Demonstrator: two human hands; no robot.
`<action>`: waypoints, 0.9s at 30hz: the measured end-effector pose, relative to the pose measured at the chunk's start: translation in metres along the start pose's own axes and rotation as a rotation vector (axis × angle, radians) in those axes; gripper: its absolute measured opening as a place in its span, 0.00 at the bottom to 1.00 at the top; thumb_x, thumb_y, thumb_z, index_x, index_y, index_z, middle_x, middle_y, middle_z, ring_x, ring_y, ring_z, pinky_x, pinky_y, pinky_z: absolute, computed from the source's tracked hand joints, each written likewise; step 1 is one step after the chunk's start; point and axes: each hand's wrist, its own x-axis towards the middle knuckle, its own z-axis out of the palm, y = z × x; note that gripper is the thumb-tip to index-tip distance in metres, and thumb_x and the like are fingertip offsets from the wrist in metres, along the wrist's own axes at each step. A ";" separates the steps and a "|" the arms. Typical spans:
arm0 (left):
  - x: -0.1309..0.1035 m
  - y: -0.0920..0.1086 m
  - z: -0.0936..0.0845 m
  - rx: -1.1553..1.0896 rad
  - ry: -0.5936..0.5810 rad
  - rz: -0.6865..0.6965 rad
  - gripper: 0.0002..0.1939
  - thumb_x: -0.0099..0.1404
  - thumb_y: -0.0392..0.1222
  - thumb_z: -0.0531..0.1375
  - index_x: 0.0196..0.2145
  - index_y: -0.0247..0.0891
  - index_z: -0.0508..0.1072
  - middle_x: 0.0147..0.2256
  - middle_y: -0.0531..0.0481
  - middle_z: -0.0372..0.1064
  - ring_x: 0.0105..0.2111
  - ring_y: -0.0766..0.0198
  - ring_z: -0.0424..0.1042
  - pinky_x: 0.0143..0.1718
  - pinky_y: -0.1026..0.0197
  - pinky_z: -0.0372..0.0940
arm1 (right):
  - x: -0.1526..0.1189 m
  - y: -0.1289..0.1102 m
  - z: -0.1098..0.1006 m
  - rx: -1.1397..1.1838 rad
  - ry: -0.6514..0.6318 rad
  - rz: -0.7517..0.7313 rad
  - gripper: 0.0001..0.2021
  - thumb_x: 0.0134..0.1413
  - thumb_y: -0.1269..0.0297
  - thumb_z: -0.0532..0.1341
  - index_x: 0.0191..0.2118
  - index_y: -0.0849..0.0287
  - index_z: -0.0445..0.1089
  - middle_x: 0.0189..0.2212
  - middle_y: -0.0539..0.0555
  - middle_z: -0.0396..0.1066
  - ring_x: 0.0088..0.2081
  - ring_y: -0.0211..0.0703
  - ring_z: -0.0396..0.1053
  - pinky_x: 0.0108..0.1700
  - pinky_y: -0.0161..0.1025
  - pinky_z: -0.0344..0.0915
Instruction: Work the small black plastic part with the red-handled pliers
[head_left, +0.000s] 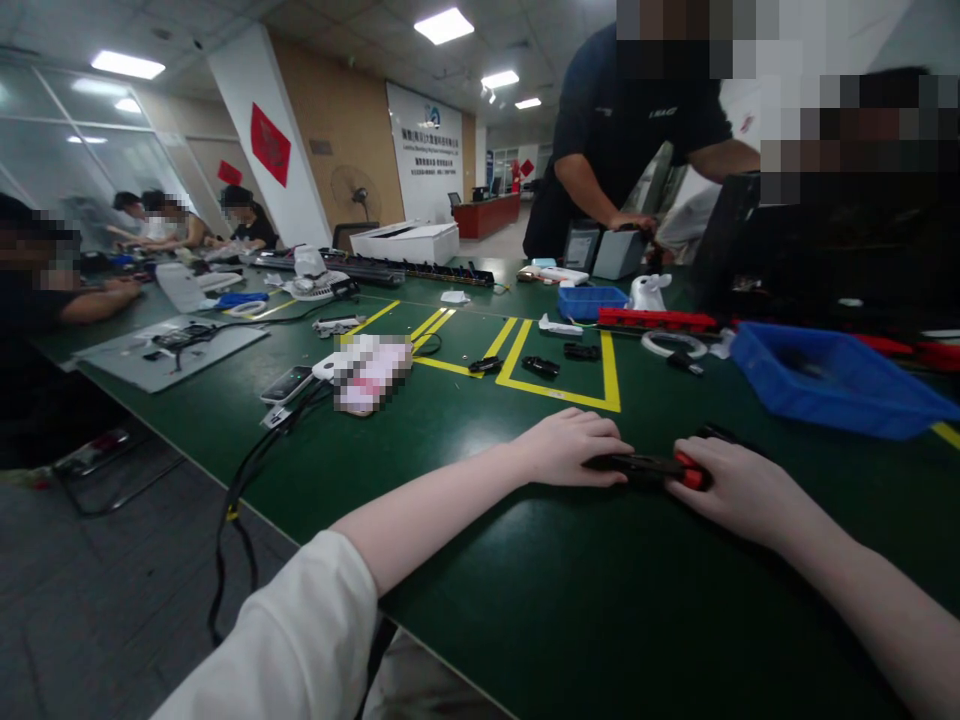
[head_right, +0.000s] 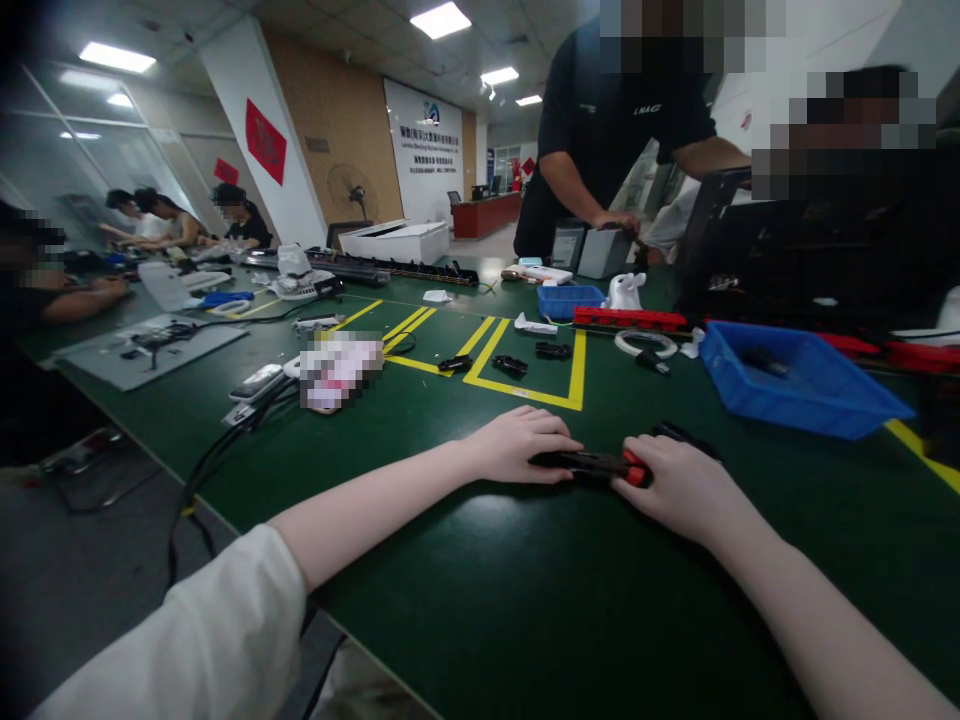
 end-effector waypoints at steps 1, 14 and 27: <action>0.000 0.000 0.000 -0.003 -0.006 0.001 0.19 0.70 0.48 0.59 0.52 0.34 0.73 0.47 0.43 0.72 0.47 0.57 0.71 0.48 0.55 0.64 | 0.000 -0.001 -0.001 0.004 0.007 -0.001 0.13 0.51 0.49 0.58 0.28 0.53 0.66 0.28 0.56 0.72 0.30 0.50 0.71 0.30 0.45 0.65; -0.003 -0.001 -0.008 -0.273 -0.078 -0.091 0.13 0.68 0.39 0.57 0.49 0.37 0.73 0.50 0.44 0.70 0.51 0.58 0.70 0.52 0.58 0.66 | 0.002 -0.002 0.001 -0.031 -0.056 0.060 0.12 0.49 0.51 0.58 0.30 0.55 0.66 0.30 0.59 0.72 0.33 0.53 0.71 0.35 0.49 0.66; -0.002 -0.004 -0.005 -0.244 -0.059 -0.056 0.13 0.68 0.46 0.58 0.45 0.35 0.71 0.47 0.45 0.71 0.50 0.57 0.70 0.63 0.50 0.53 | 0.002 -0.010 -0.001 -0.035 0.019 0.027 0.12 0.50 0.51 0.57 0.31 0.55 0.65 0.32 0.60 0.71 0.35 0.54 0.68 0.36 0.49 0.64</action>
